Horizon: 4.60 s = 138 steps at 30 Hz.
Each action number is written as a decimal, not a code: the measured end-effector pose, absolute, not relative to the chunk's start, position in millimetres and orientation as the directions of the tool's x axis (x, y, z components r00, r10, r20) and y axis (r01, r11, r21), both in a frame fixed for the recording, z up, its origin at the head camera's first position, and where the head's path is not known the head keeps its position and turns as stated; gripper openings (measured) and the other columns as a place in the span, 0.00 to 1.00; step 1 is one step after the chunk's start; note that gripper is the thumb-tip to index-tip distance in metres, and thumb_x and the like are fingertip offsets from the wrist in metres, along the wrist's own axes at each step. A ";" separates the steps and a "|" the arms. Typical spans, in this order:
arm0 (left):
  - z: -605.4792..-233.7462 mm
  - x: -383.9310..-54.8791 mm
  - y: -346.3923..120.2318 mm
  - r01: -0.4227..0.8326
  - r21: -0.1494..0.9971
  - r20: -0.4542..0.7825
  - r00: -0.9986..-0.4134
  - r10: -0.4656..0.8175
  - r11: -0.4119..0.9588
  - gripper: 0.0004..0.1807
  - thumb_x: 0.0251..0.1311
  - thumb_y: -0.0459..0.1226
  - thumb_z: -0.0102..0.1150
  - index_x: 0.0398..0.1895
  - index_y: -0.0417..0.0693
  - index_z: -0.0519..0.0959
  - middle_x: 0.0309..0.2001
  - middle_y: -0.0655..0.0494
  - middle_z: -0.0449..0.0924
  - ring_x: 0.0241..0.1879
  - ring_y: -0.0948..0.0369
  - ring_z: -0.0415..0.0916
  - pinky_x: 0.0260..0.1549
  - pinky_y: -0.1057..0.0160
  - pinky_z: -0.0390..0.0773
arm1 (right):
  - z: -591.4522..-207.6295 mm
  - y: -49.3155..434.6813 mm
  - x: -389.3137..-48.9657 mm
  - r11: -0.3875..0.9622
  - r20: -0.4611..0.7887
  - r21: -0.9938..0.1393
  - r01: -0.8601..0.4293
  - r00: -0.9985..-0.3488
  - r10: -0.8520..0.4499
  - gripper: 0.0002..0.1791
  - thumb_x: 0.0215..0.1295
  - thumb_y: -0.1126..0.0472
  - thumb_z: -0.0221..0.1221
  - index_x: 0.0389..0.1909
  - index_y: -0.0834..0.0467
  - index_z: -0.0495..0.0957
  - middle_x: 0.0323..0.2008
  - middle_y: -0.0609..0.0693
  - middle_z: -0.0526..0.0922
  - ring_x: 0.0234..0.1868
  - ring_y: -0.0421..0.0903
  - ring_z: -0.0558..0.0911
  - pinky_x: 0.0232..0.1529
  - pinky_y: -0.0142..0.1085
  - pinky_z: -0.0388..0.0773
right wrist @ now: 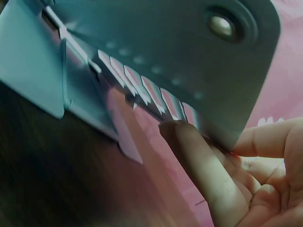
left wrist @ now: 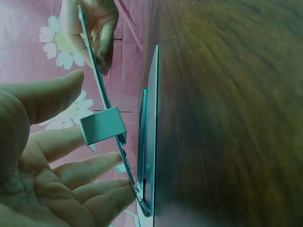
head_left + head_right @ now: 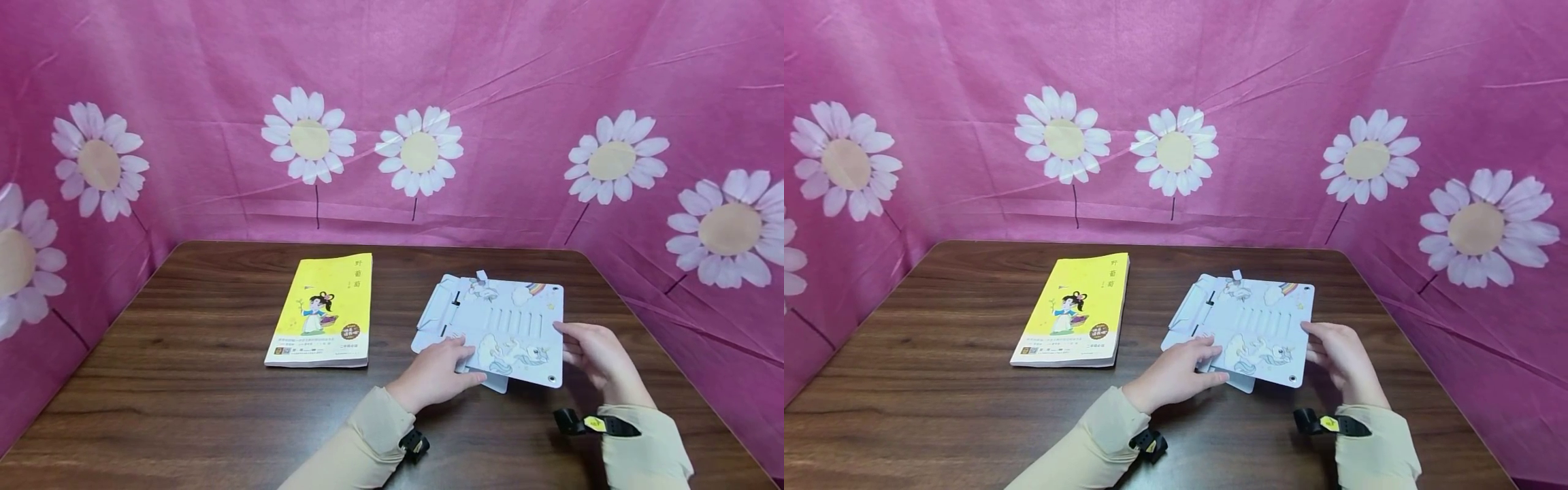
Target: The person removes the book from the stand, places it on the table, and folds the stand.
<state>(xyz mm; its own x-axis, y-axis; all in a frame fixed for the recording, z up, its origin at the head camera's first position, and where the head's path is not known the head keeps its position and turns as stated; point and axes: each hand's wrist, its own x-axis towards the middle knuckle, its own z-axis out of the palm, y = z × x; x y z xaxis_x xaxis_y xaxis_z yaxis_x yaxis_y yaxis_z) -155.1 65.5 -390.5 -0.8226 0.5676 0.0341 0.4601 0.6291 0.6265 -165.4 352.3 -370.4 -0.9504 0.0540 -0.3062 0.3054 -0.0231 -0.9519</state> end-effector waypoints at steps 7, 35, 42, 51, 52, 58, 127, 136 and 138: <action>-392.3 -155.0 66.6 0.476 0.612 0.035 -0.814 0.580 0.631 0.27 0.65 0.51 0.59 0.63 0.46 0.78 0.68 0.46 0.72 0.70 0.53 0.67 0.68 0.58 0.67 | -381.0 362.4 -166.4 0.029 -0.352 -0.935 0.352 -0.936 0.005 0.18 0.73 0.65 0.51 0.26 0.48 0.82 0.26 0.43 0.87 0.29 0.37 0.87 0.33 0.30 0.84; -390.7 -154.9 66.0 0.461 0.624 -0.003 -0.806 0.592 0.631 0.25 0.67 0.51 0.57 0.60 0.45 0.80 0.66 0.48 0.75 0.72 0.50 0.64 0.70 0.58 0.64 | -407.6 376.8 -168.0 0.047 -0.451 -0.893 0.449 -0.888 -0.087 0.15 0.74 0.64 0.52 0.30 0.54 0.84 0.28 0.48 0.88 0.32 0.41 0.88 0.37 0.34 0.86; -391.0 -154.6 65.7 0.436 0.644 -0.013 -0.816 0.578 0.629 0.26 0.67 0.51 0.57 0.60 0.45 0.80 0.65 0.49 0.75 0.72 0.50 0.63 0.70 0.58 0.63 | -408.3 376.3 -167.5 0.097 -0.473 -0.879 0.467 -0.880 -0.052 0.13 0.73 0.62 0.54 0.30 0.56 0.84 0.28 0.49 0.88 0.31 0.41 0.88 0.36 0.35 0.86; -391.1 -157.9 62.9 0.395 0.715 0.025 -0.839 0.544 0.577 0.27 0.67 0.48 0.57 0.62 0.40 0.77 0.63 0.47 0.78 0.67 0.53 0.70 0.67 0.61 0.69 | -408.2 376.6 -166.8 0.116 -0.484 -0.871 0.478 -0.875 -0.025 0.11 0.73 0.61 0.55 0.32 0.59 0.83 0.27 0.50 0.88 0.30 0.42 0.88 0.36 0.35 0.86; -391.0 -158.7 62.0 0.385 0.726 0.033 -0.847 0.530 0.570 0.27 0.67 0.48 0.57 0.62 0.39 0.77 0.62 0.47 0.78 0.66 0.54 0.71 0.66 0.61 0.70 | -408.0 376.4 -166.9 0.116 -0.484 -0.871 0.478 -0.875 -0.025 0.11 0.73 0.61 0.55 0.32 0.59 0.82 0.27 0.50 0.88 0.30 0.42 0.88 0.36 0.35 0.86; -391.7 -166.7 55.1 0.277 0.800 0.038 -0.909 0.415 0.532 0.28 0.67 0.47 0.57 0.64 0.38 0.75 0.63 0.45 0.78 0.66 0.53 0.72 0.65 0.57 0.70 | -407.7 377.0 -167.3 0.116 -0.477 -0.873 0.473 -0.879 0.001 0.09 0.72 0.61 0.57 0.37 0.63 0.79 0.27 0.49 0.88 0.30 0.42 0.88 0.36 0.35 0.86; -395.6 -171.2 46.8 0.325 0.606 -0.112 -0.869 0.482 0.726 0.31 0.72 0.41 0.49 0.73 0.33 0.60 0.76 0.43 0.56 0.77 0.47 0.50 0.75 0.54 0.54 | -407.5 382.1 -166.3 0.173 -0.469 -0.862 0.477 -0.879 0.086 0.13 0.73 0.61 0.55 0.46 0.70 0.77 0.27 0.49 0.86 0.29 0.43 0.87 0.36 0.36 0.86; -393.7 -168.9 49.6 0.348 0.550 -0.113 -0.870 0.480 0.760 0.31 0.71 0.42 0.49 0.72 0.33 0.62 0.75 0.43 0.59 0.76 0.46 0.52 0.74 0.53 0.55 | -407.6 382.3 -165.9 0.165 -0.465 -0.866 0.471 -0.882 0.077 0.08 0.72 0.61 0.57 0.38 0.61 0.81 0.26 0.48 0.86 0.28 0.41 0.87 0.36 0.34 0.86; -393.5 -169.0 49.8 0.349 0.542 -0.116 -0.870 0.479 0.764 0.31 0.72 0.42 0.48 0.72 0.33 0.62 0.75 0.44 0.59 0.76 0.46 0.52 0.74 0.54 0.55 | -407.4 382.0 -165.7 0.164 -0.463 -0.868 0.469 -0.883 0.074 0.08 0.72 0.61 0.56 0.37 0.61 0.81 0.25 0.48 0.86 0.28 0.41 0.86 0.36 0.34 0.86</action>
